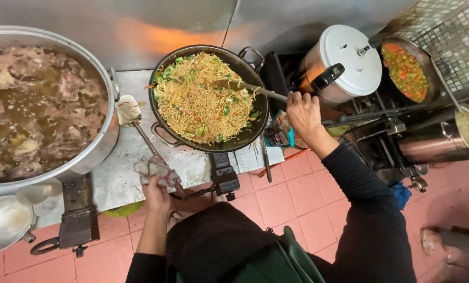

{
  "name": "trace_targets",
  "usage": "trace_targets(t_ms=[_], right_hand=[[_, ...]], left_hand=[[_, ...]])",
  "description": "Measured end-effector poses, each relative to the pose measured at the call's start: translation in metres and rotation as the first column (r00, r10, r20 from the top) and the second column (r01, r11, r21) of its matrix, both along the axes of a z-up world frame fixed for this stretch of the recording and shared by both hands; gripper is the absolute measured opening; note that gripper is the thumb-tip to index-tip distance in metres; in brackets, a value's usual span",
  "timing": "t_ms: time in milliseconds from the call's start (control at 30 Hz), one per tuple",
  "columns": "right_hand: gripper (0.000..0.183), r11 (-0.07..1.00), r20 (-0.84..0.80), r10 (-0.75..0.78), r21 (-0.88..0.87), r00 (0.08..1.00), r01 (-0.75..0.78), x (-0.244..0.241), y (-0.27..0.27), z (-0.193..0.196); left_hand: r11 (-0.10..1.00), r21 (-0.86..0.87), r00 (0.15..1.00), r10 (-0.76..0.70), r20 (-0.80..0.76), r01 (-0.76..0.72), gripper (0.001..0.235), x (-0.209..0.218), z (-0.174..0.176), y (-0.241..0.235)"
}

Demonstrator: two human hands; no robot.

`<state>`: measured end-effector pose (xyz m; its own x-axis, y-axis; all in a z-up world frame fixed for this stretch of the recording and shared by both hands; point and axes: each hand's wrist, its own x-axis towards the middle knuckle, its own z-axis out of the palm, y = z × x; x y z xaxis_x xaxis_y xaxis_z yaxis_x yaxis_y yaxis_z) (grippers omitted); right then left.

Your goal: Stir-frying noodles with vegetables in a large wok on a gas stove.

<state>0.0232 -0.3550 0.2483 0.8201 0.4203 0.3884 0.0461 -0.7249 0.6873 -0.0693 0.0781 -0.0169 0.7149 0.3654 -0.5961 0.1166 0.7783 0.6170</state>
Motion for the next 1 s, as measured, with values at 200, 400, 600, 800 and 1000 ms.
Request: trace_targets(t_ms=[200,400,600,800,1000], right_hand=[[0.029,0.976,-0.143,-0.164,0.120,0.976,0.181,0.046,-0.036,-0.017],[0.029,0.905,-0.299,-0.303,0.209,0.905,0.371,0.149,-0.091,-0.067],[0.035,0.900,-0.487,-0.174,0.275,0.856,0.339,0.267,-0.101,-0.115],[0.040,0.960,-0.562,0.114,0.273,0.819,0.054,0.356,-0.048,-0.105],[0.025,0.832,-0.247,0.555,0.179,0.794,-0.526,0.421,0.002,-0.098]], left_hand=[[0.996,0.080,0.990,0.029,0.134,-0.040,0.047,0.052,-0.029,-0.039],[0.963,0.232,0.975,0.088,0.203,-0.135,0.053,0.082,-0.030,-0.061],[0.944,0.244,0.970,0.185,0.160,-0.221,0.043,0.083,-0.037,-0.062],[0.950,0.189,0.966,0.228,0.124,-0.249,0.037,0.081,-0.026,-0.059],[0.950,0.172,0.964,0.246,0.103,-0.261,0.034,0.079,-0.027,-0.057]])
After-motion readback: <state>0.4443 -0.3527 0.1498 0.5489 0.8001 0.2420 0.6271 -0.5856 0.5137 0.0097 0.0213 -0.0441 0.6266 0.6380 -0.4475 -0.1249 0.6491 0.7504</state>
